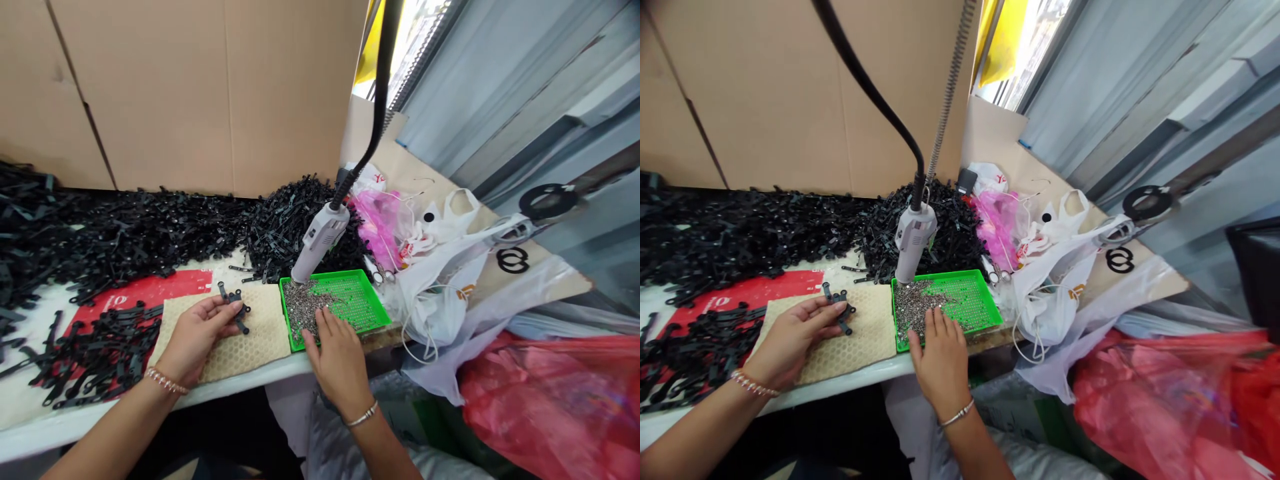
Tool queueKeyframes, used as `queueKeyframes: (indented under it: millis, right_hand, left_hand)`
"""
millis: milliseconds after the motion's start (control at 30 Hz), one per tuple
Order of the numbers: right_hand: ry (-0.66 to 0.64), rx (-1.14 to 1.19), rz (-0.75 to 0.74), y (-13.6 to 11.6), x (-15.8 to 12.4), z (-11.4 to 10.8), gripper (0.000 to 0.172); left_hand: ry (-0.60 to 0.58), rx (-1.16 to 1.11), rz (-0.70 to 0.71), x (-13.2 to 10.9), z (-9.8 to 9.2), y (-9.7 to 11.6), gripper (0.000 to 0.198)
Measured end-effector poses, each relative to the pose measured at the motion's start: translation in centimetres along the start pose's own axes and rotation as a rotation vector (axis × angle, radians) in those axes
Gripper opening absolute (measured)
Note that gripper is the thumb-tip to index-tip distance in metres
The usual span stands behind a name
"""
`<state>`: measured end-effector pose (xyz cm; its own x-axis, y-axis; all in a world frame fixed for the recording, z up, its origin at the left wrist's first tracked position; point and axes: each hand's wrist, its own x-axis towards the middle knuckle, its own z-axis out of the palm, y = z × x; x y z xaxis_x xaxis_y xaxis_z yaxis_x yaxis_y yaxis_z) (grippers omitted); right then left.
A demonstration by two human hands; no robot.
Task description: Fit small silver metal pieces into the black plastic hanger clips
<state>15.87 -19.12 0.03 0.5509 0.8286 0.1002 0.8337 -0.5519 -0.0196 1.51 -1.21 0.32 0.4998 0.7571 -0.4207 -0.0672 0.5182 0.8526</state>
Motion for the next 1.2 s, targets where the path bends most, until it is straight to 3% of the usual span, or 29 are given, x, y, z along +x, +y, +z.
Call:
queueKeyframes:
  millis: [100, 233, 333, 500, 633, 733, 967, 1200]
  right_hand:
    - [0.029, 0.039, -0.018, 0.6, 0.5, -0.4, 0.045]
    - [0.087, -0.018, 0.057, 3.7, 2.1, -0.9, 0.045]
    - [0.037, -0.083, 0.115, 4.7, 2.9, -0.6, 0.049]
    - [-0.019, 0.0, 0.037, 1.8, 2.1, 0.5, 0.052]
    - [-0.034, 0.074, -0.034, 0.5, 1.1, 0.0, 0.05]
    - [-0.002, 0.073, -0.031, 2.3, 1.0, -1.1, 0.044]
    - [0.019, -0.244, 0.21, 9.2, 0.4, -2.2, 0.034]
    - [0.047, -0.3, 0.265, 9.5, 0.9, -1.9, 0.029]
  left_hand:
    - [-0.002, -0.004, -0.004, 0.1, -0.1, -0.2, 0.014]
    - [-0.001, -0.011, -0.007, 0.1, -0.2, -0.2, 0.016]
    - [0.009, -0.013, -0.005, 0.1, -0.1, -0.1, 0.016]
    - [0.01, -0.01, -0.005, 0.2, -0.1, -0.2, 0.014]
    - [0.001, -0.002, 0.005, 0.2, -0.2, -0.3, 0.015]
    - [0.0, 0.001, 0.001, 0.2, -0.2, -0.2, 0.013]
    - [0.001, -0.001, -0.003, 0.1, -0.2, -0.2, 0.013]
    - [0.02, 0.004, -0.003, 0.1, -0.2, -0.2, 0.01]
